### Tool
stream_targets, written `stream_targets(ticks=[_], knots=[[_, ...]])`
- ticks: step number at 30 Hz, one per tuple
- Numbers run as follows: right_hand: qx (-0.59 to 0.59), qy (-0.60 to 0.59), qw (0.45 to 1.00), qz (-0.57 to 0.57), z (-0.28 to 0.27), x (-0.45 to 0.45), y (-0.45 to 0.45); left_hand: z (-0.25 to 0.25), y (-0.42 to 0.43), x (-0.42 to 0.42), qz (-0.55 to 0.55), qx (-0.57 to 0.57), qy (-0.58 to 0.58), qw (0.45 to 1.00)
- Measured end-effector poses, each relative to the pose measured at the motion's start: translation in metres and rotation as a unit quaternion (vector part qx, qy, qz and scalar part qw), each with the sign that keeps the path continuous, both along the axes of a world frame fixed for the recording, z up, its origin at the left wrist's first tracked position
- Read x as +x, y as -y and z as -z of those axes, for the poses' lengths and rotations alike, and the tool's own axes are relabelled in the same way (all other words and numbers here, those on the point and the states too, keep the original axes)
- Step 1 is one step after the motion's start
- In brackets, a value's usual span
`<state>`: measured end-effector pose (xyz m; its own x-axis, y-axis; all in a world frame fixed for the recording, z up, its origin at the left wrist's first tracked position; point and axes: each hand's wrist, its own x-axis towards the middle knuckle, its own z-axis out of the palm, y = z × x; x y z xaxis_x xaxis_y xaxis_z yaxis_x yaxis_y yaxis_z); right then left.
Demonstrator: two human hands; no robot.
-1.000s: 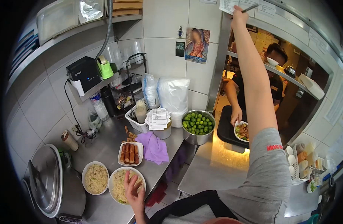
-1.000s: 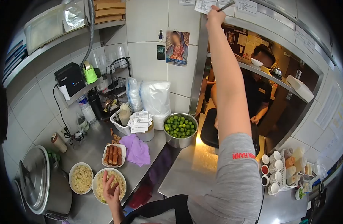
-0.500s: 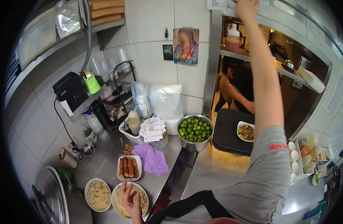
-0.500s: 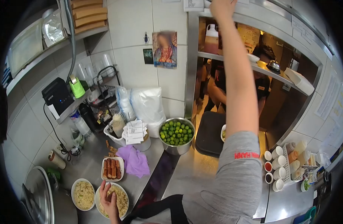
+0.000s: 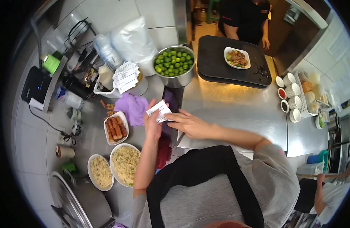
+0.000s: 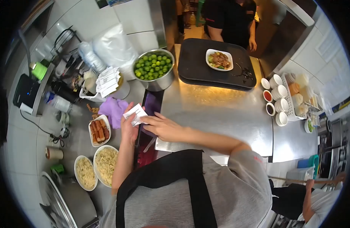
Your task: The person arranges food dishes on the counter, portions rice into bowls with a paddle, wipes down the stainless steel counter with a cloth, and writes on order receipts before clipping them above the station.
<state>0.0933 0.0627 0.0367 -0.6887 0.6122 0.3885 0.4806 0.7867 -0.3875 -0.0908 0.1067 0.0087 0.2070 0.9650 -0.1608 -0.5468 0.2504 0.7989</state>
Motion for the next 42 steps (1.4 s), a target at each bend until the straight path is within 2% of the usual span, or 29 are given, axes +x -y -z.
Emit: stream_targets(ticks=[2,3,4,5,6,7,8,9,10,11,13,15,18,20,21,24,26,30,32,33,34,35,36,37,38,39,40,41,42], knots=[[-0.125,-0.117,0.983,0.065,0.020,0.028,0.029,0.026,-0.036,-0.009,-0.068,0.029,-0.146,0.986],[-0.194,-0.138,0.964,0.120,0.027,0.045,0.047,0.008,-0.052,-0.013,-0.129,0.125,-0.284,0.942],[-0.260,-0.155,0.938,0.166,0.035,0.065,0.062,-0.014,-0.076,-0.022,-0.193,0.211,-0.417,0.863],[-0.188,-0.137,0.947,0.220,0.048,0.083,0.073,-0.029,-0.106,-0.038,-0.232,0.309,-0.381,0.840],[-0.287,-0.161,0.902,0.278,0.043,0.102,0.085,-0.053,-0.131,-0.051,-0.251,0.319,-0.333,0.851],[-0.211,-0.142,0.916,0.309,0.052,0.122,0.095,-0.073,-0.161,-0.064,-0.324,0.381,-0.417,0.759],[-0.135,-0.123,0.920,0.346,0.058,0.138,0.101,-0.097,-0.179,-0.075,-0.321,0.331,-0.419,0.783],[-0.138,-0.137,0.914,0.357,0.059,0.151,0.098,-0.104,-0.212,-0.089,-0.387,0.326,-0.419,0.754],[-0.141,-0.151,0.901,0.381,0.059,0.163,0.103,-0.111,-0.231,-0.102,-0.387,0.358,-0.456,0.717],[-0.143,-0.165,0.882,0.418,0.058,0.173,0.117,-0.120,-0.238,-0.103,-0.393,0.287,-0.513,0.707],[-0.103,-0.180,0.867,0.453,0.042,0.183,0.110,-0.102,-0.269,-0.126,-0.302,0.265,-0.634,0.661],[-0.150,-0.218,0.833,0.486,0.032,0.201,0.091,-0.078,-0.288,-0.136,-0.281,0.270,-0.596,0.702],[-0.128,-0.219,0.833,0.492,0.037,0.228,0.040,-0.073,-0.278,-0.126,-0.297,0.265,-0.560,0.726],[-0.094,-0.144,0.849,0.499,0.043,0.241,0.006,-0.078,-0.267,-0.117,-0.311,0.262,-0.564,0.719],[-0.054,-0.082,0.860,0.501,0.043,0.246,-0.010,-0.074,-0.269,-0.119,-0.310,0.261,-0.528,0.746],[-0.022,0.010,0.855,0.519,0.054,0.255,-0.052,-0.025,-0.289,-0.143,-0.251,0.187,-0.673,0.670],[-0.032,0.046,0.849,0.525,0.061,0.256,-0.067,0.014,-0.261,-0.127,-0.229,0.250,-0.703,0.625],[-0.081,0.121,0.835,0.531,0.075,0.251,-0.084,0.026,-0.254,-0.139,-0.216,0.242,-0.668,0.670],[0.053,-0.020,0.891,0.450,0.084,0.240,-0.092,-0.004,-0.213,-0.124,-0.219,0.176,-0.581,0.764],[0.004,-0.106,0.894,0.436,0.060,0.213,-0.089,-0.035,-0.171,-0.098,-0.214,0.118,-0.475,0.845],[0.003,-0.188,0.903,0.386,0.042,0.183,-0.086,-0.030,-0.152,-0.105,-0.236,0.149,-0.505,0.817],[-0.095,-0.251,0.895,0.355,0.031,0.158,-0.083,-0.022,-0.131,-0.102,-0.267,0.207,-0.539,0.772],[-0.160,-0.198,0.907,0.335,0.031,0.130,-0.082,-0.029,-0.092,-0.076,-0.320,0.227,-0.528,0.753],[-0.215,-0.139,0.914,0.314,0.030,0.103,-0.080,-0.022,-0.057,-0.059,-0.309,0.229,-0.436,0.814],[-0.264,-0.074,0.917,0.291,0.031,0.078,-0.082,0.003,-0.026,-0.049,-0.259,0.236,-0.396,0.849],[-0.271,-0.051,0.931,0.237,0.035,0.053,-0.090,0.016,0.013,-0.031,-0.232,0.204,-0.441,0.843],[-0.278,-0.027,0.943,0.183,0.043,0.026,-0.097,0.014,0.052,-0.015,-0.187,0.217,-0.560,0.777],[-0.284,-0.004,0.950,0.129,0.055,-0.001,-0.101,0.015,0.079,-0.016,-0.035,0.210,-0.450,0.867],[-0.195,-0.089,0.975,0.058,0.080,-0.023,-0.116,0.030,0.106,-0.017,0.035,0.237,-0.473,0.848]])
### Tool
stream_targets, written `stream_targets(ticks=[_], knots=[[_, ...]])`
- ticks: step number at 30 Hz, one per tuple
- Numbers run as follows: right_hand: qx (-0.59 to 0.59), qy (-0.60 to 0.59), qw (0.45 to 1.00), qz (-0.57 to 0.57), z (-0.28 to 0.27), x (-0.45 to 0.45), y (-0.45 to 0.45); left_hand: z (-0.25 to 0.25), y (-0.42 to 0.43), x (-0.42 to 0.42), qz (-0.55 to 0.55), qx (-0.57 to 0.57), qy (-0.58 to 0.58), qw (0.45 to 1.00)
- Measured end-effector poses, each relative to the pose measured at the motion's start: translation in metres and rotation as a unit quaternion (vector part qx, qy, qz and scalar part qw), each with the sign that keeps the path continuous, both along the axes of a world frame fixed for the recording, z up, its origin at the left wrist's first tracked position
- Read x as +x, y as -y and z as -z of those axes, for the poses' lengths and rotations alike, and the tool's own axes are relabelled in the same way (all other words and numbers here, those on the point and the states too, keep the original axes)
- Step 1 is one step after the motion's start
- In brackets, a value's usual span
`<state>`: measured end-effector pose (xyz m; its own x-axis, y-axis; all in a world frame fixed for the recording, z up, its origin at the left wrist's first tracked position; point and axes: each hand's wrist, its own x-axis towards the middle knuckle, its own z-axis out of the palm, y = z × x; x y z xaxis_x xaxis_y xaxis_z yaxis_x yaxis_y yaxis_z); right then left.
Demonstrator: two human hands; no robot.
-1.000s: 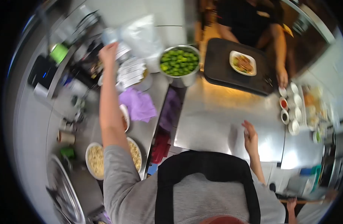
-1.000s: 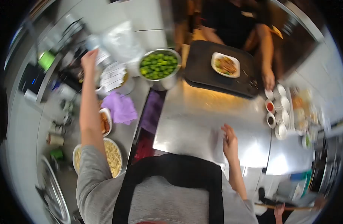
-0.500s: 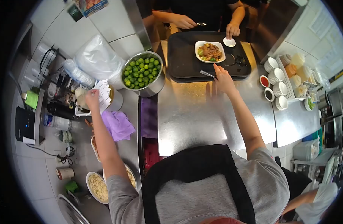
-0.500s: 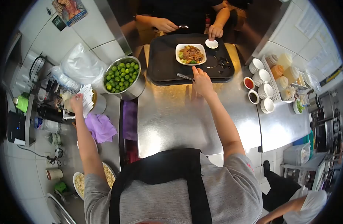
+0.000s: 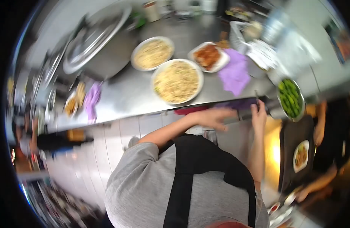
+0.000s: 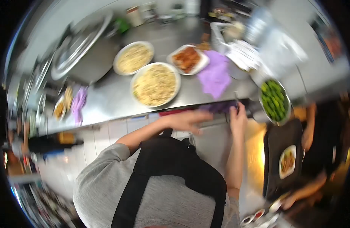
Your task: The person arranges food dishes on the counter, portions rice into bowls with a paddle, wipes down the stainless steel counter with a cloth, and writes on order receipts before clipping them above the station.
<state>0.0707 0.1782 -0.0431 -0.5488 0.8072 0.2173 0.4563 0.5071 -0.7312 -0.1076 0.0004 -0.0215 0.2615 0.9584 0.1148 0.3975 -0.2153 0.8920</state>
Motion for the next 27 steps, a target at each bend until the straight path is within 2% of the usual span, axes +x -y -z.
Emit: stream_targets(ticks=[1,2,4,6,8,10,12,14,16,18,19,21,23,26,27], knots=[[0.083,0.041,0.995,-0.022,0.025,-0.017,-0.020,-0.008,0.027,-0.004,0.080,-0.162,-0.016,0.983],[0.169,0.073,0.982,-0.044,0.042,-0.037,-0.041,0.004,0.052,-0.008,0.095,-0.196,-0.021,0.976],[0.217,0.116,0.968,-0.057,0.033,-0.084,-0.054,0.003,0.099,-0.030,-0.006,-0.293,0.022,0.956],[0.233,0.064,0.969,-0.048,0.024,-0.123,-0.052,-0.004,0.152,-0.054,-0.182,-0.312,0.171,0.916],[0.322,0.091,0.938,-0.091,0.067,-0.139,-0.082,0.000,0.210,-0.083,-0.293,-0.245,0.284,0.879],[0.348,0.152,0.924,-0.051,0.089,-0.147,-0.103,0.000,0.279,-0.114,-0.450,-0.168,0.345,0.806],[0.314,0.200,0.927,-0.050,0.068,-0.146,-0.090,0.008,0.352,-0.153,-0.611,-0.068,0.382,0.690],[0.303,0.147,0.941,-0.034,0.053,-0.139,-0.078,0.039,0.432,-0.206,-0.717,0.144,0.457,0.506],[0.287,0.091,0.954,-0.008,0.042,-0.132,-0.064,0.080,0.514,-0.278,-0.720,0.295,0.557,0.291],[0.281,0.047,0.958,0.018,0.036,-0.130,-0.044,0.090,0.566,-0.323,-0.693,0.337,0.564,0.298],[0.284,0.032,0.958,0.031,0.035,-0.129,-0.031,0.090,0.573,-0.344,-0.733,0.334,0.532,0.260],[0.248,-0.009,0.967,0.061,0.020,-0.137,0.005,0.092,0.581,-0.375,-0.737,0.324,0.528,0.271],[0.260,-0.031,0.965,0.034,-0.005,-0.161,0.054,0.100,0.587,-0.396,-0.746,0.321,0.515,0.275],[0.301,-0.091,0.948,-0.048,-0.005,-0.200,0.082,0.085,0.569,-0.397,-0.847,0.340,0.370,0.175],[0.360,-0.087,0.925,-0.091,0.001,-0.211,0.083,0.106,0.595,-0.403,-0.827,0.323,0.410,0.209]])
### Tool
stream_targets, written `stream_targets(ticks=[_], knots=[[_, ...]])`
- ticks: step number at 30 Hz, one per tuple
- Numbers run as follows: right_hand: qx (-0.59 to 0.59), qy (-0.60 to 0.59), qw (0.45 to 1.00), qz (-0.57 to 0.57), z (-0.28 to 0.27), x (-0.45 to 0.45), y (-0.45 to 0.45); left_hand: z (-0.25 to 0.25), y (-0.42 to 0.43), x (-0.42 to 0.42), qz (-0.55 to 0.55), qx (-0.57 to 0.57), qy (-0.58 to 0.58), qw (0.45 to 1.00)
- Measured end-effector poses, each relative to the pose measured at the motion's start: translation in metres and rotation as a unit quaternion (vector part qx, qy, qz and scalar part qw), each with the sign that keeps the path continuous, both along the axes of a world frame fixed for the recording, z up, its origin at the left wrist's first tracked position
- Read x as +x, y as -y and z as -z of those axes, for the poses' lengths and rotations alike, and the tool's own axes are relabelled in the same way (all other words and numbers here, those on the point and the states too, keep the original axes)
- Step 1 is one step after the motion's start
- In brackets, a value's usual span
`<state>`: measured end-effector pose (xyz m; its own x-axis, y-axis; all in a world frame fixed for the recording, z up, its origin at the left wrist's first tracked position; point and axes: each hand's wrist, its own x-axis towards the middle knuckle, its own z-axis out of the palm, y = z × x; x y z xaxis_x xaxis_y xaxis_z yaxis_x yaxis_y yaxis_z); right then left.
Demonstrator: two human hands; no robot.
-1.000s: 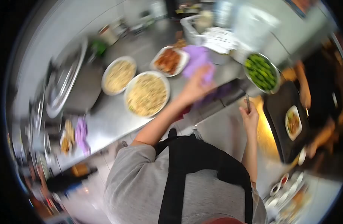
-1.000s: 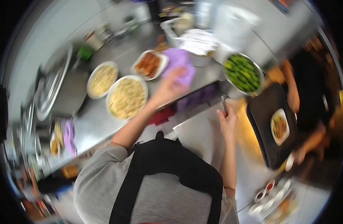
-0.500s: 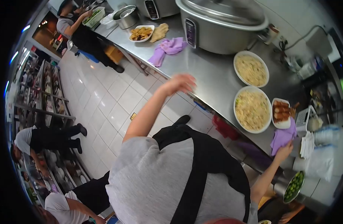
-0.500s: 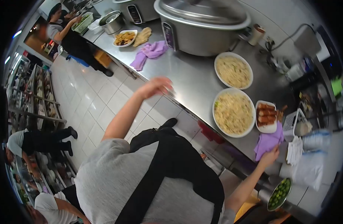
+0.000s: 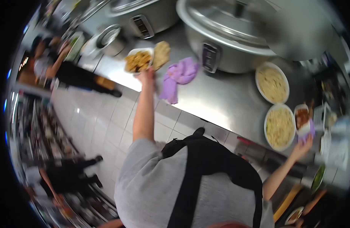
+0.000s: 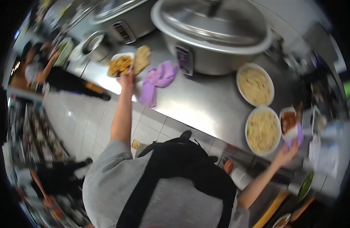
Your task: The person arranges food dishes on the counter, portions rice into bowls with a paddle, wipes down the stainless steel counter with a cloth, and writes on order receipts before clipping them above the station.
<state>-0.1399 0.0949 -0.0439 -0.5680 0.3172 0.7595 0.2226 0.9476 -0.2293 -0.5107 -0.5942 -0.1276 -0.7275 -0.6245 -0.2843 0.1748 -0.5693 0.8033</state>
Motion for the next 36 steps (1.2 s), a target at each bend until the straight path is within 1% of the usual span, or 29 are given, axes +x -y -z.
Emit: stream_targets(ticks=[1,2,3,4,5,6,7,8,9,10,11,12,13,14,15,16,17,18,19,22,25,26,27,29,30,33,34,35,36], knots=[[0.015,0.027,0.999,0.011,0.000,-0.010,0.011,0.022,0.026,-0.009,0.064,0.030,0.006,0.998],[-0.051,0.014,0.999,-0.004,-0.010,-0.021,0.039,0.007,0.016,0.011,0.081,-0.015,-0.008,0.997],[-0.081,0.024,0.996,-0.018,-0.032,-0.029,0.066,0.003,0.024,0.021,0.121,0.003,-0.027,0.992],[-0.072,0.037,0.997,0.004,-0.050,-0.034,0.087,-0.001,0.033,0.030,0.156,-0.030,-0.035,0.987],[-0.117,0.036,0.992,0.024,-0.062,-0.036,0.101,-0.037,0.022,0.055,0.133,-0.093,0.074,0.984],[-0.129,0.036,0.990,0.050,-0.063,-0.032,0.104,-0.043,0.032,0.069,0.183,-0.117,0.095,0.972],[-0.142,0.036,0.987,0.071,-0.059,-0.026,0.104,-0.061,0.027,0.090,0.228,-0.167,0.059,0.957],[-0.147,0.031,0.984,0.092,-0.056,-0.018,0.102,-0.076,0.014,0.106,0.238,-0.167,0.058,0.955],[-0.152,0.027,0.982,0.106,-0.051,-0.011,0.102,-0.090,0.009,0.123,0.309,-0.164,0.034,0.936],[-0.160,0.033,0.978,0.130,-0.044,-0.002,0.102,-0.107,-0.004,0.137,0.365,-0.184,0.056,0.911],[-0.167,0.038,0.974,0.149,-0.039,0.005,0.100,-0.101,-0.001,0.143,0.429,-0.197,0.073,0.879],[-0.183,0.033,0.970,0.157,-0.035,0.012,0.102,-0.117,-0.034,0.159,0.427,-0.177,0.106,0.880],[-0.187,0.038,0.968,0.160,-0.027,0.021,0.101,-0.109,-0.044,0.162,0.482,-0.143,0.143,0.853],[-0.195,0.038,0.968,0.155,-0.024,0.028,0.102,-0.108,-0.070,0.172,0.519,-0.130,0.154,0.831],[-0.203,0.040,0.967,0.149,-0.021,0.034,0.105,-0.104,-0.098,0.181,0.540,-0.111,0.149,0.821],[-0.197,0.041,0.967,0.154,-0.017,0.042,0.106,-0.088,-0.119,0.182,0.578,-0.086,0.179,0.791],[-0.192,0.042,0.967,0.159,-0.016,0.049,0.107,-0.079,-0.144,0.188,0.604,-0.052,0.168,0.777],[-0.213,0.047,0.964,0.154,-0.022,0.058,0.110,-0.078,-0.172,0.194,0.617,-0.026,0.152,0.772],[-0.203,0.050,0.964,0.164,-0.022,0.069,0.111,-0.076,-0.196,0.199,0.631,-0.001,0.138,0.764],[-0.228,0.050,0.959,0.159,-0.028,0.114,0.111,-0.056,-0.247,0.198,0.662,-0.017,0.109,0.741],[-0.261,0.055,0.942,0.202,-0.029,0.168,0.111,-0.049,-0.272,0.199,0.676,-0.050,0.089,0.730],[-0.264,0.058,0.937,0.221,-0.030,0.187,0.111,-0.049,-0.277,0.208,0.685,-0.067,0.056,0.723],[-0.266,0.059,0.933,0.234,-0.027,0.205,0.111,-0.052,-0.276,0.218,0.680,-0.032,0.056,0.731],[-0.258,0.060,0.926,0.268,-0.018,0.243,0.102,-0.062,-0.287,0.244,0.644,-0.084,0.108,0.753],[-0.270,0.055,0.922,0.272,-0.016,0.257,0.102,-0.060,-0.290,0.258,0.646,-0.092,0.100,0.751],[-0.295,0.044,0.915,0.273,-0.021,0.281,0.095,-0.059,-0.333,0.303,0.733,-0.166,0.001,0.659],[-0.272,0.063,0.917,0.285,-0.017,0.285,0.091,-0.065,-0.361,0.320,0.771,-0.174,-0.042,0.611],[-0.270,0.068,0.924,0.261,-0.021,0.286,0.084,-0.075,-0.383,0.338,0.802,-0.183,-0.084,0.563],[-0.280,0.074,0.927,0.238,-0.031,0.286,0.078,-0.096,-0.411,0.360,0.824,-0.164,-0.111,0.531]])
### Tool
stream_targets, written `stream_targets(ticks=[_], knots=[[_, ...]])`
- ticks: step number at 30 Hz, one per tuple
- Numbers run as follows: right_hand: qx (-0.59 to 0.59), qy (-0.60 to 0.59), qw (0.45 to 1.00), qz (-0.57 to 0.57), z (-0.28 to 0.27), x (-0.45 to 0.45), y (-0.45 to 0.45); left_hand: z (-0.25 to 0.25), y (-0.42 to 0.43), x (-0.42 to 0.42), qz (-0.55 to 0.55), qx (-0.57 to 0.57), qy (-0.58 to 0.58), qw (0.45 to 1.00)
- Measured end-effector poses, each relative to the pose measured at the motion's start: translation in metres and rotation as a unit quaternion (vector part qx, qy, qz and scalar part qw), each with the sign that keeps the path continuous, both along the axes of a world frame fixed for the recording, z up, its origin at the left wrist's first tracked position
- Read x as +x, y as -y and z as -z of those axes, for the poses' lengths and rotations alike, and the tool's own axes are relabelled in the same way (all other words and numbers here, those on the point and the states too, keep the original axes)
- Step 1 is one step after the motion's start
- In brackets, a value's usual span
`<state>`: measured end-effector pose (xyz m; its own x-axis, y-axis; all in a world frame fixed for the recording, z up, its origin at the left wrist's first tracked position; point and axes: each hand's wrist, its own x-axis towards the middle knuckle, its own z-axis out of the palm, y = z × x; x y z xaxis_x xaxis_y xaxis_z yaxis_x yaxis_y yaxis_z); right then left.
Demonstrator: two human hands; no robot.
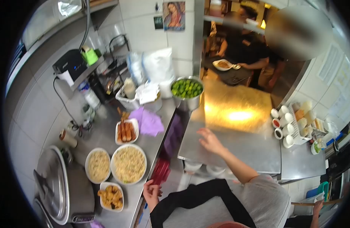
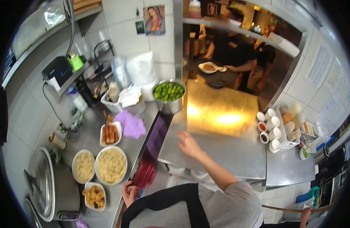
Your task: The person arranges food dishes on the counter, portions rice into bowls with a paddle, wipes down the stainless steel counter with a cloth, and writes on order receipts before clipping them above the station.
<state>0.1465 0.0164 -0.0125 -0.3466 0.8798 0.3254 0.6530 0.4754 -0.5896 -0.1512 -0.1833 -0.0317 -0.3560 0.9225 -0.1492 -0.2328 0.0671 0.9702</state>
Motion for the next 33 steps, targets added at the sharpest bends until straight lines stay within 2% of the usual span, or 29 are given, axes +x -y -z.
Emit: stream_targets(ticks=[1,3,5,6,7,9,11,15,17,19,22,25,28,33], knots=[[0.008,-0.006,1.000,-0.016,-0.019,0.000,-0.012,-0.017,-0.024,0.018,0.040,-0.010,-0.030,0.999],[0.015,-0.021,0.998,-0.051,-0.059,-0.001,-0.033,-0.026,-0.068,0.035,0.116,0.119,-0.169,0.971],[0.082,0.004,0.995,-0.051,-0.104,0.011,-0.068,-0.060,-0.091,0.047,0.161,0.119,-0.165,0.966],[0.162,0.052,0.984,-0.051,-0.126,0.022,-0.095,-0.069,-0.101,0.049,0.171,0.123,-0.165,0.964],[0.238,0.101,0.964,-0.053,-0.150,0.035,-0.123,-0.073,-0.109,0.050,0.178,0.124,-0.162,0.963],[0.294,0.157,0.942,-0.030,-0.215,0.053,-0.155,-0.068,-0.123,0.046,0.172,0.131,-0.152,0.964],[0.339,0.257,0.905,0.033,-0.270,0.072,-0.189,-0.070,-0.132,0.040,0.161,0.121,-0.150,0.968],[0.399,0.357,0.828,0.168,-0.373,0.114,-0.261,-0.066,-0.160,0.025,0.127,0.115,-0.154,0.973],[0.394,0.351,0.812,0.248,-0.424,0.113,-0.276,-0.061,-0.177,0.019,0.109,0.127,-0.148,0.975],[0.455,0.322,0.784,0.273,-0.462,0.107,-0.297,-0.061,-0.191,0.014,0.099,0.130,-0.141,0.976],[0.503,0.306,0.754,0.290,-0.489,0.085,-0.315,-0.058,-0.209,0.008,0.093,0.125,-0.132,0.979],[0.525,0.287,0.746,0.291,-0.496,0.069,-0.338,-0.055,-0.220,0.001,0.083,0.118,-0.129,0.981],[0.486,0.283,0.761,0.323,-0.499,0.061,-0.350,-0.051,-0.225,-0.004,0.076,0.106,-0.124,0.984],[0.484,0.303,0.759,0.314,-0.496,0.063,-0.357,-0.051,-0.227,-0.007,0.079,0.099,-0.122,0.984]])
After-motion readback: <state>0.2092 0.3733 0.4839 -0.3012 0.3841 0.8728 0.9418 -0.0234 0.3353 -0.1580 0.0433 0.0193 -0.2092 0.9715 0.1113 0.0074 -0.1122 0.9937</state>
